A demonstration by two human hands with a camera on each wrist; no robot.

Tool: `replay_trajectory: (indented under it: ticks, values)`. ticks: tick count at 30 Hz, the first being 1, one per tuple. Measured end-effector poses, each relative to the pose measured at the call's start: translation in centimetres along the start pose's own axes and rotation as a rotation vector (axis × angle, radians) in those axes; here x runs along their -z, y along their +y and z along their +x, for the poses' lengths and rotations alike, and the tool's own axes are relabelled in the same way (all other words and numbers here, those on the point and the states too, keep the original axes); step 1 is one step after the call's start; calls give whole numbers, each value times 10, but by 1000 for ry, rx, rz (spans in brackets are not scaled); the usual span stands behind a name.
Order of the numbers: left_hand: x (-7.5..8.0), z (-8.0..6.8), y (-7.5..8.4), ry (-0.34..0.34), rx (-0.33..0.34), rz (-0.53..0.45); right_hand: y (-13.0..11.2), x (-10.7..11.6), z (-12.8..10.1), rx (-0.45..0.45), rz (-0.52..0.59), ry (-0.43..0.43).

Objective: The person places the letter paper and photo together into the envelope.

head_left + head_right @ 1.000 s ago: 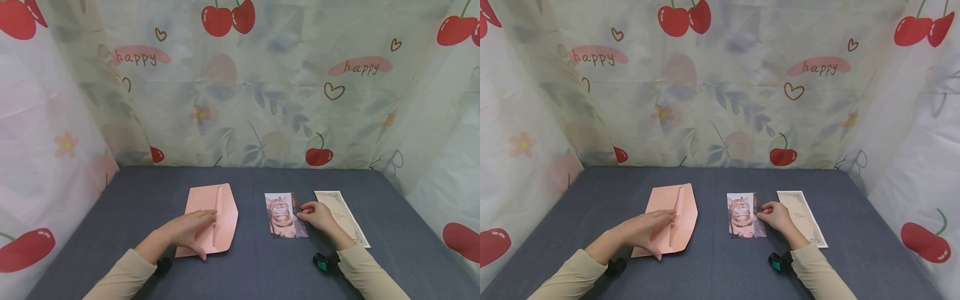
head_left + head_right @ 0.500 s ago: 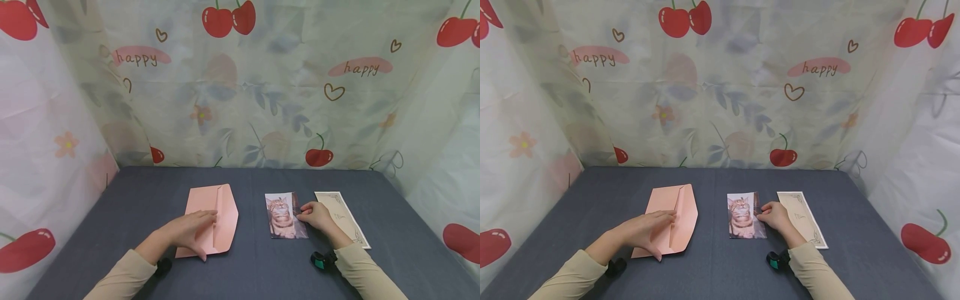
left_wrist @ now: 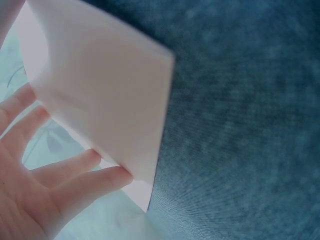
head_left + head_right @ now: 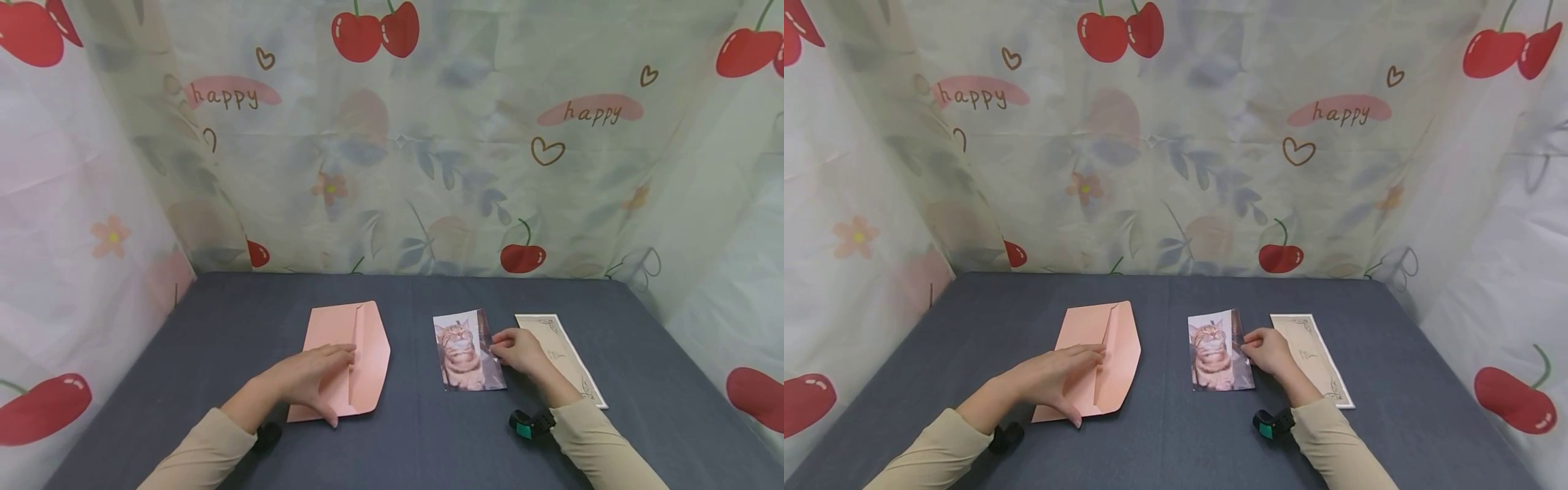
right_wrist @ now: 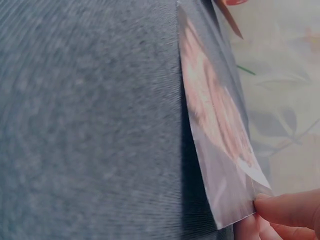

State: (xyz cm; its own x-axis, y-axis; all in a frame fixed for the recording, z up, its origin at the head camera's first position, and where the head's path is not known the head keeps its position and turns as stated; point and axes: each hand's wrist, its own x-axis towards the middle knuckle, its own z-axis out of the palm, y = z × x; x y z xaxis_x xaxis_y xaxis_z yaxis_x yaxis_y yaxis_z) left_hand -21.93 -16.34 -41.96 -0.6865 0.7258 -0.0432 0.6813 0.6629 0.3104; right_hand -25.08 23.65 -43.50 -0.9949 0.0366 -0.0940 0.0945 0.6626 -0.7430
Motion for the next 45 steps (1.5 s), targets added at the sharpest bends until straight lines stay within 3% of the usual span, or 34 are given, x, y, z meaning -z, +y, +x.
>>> replay_trajectory:
  ticks: [45]
  values:
    - [-1,0,-1,8,-11,21,-38,8,-9,105,70,-23]
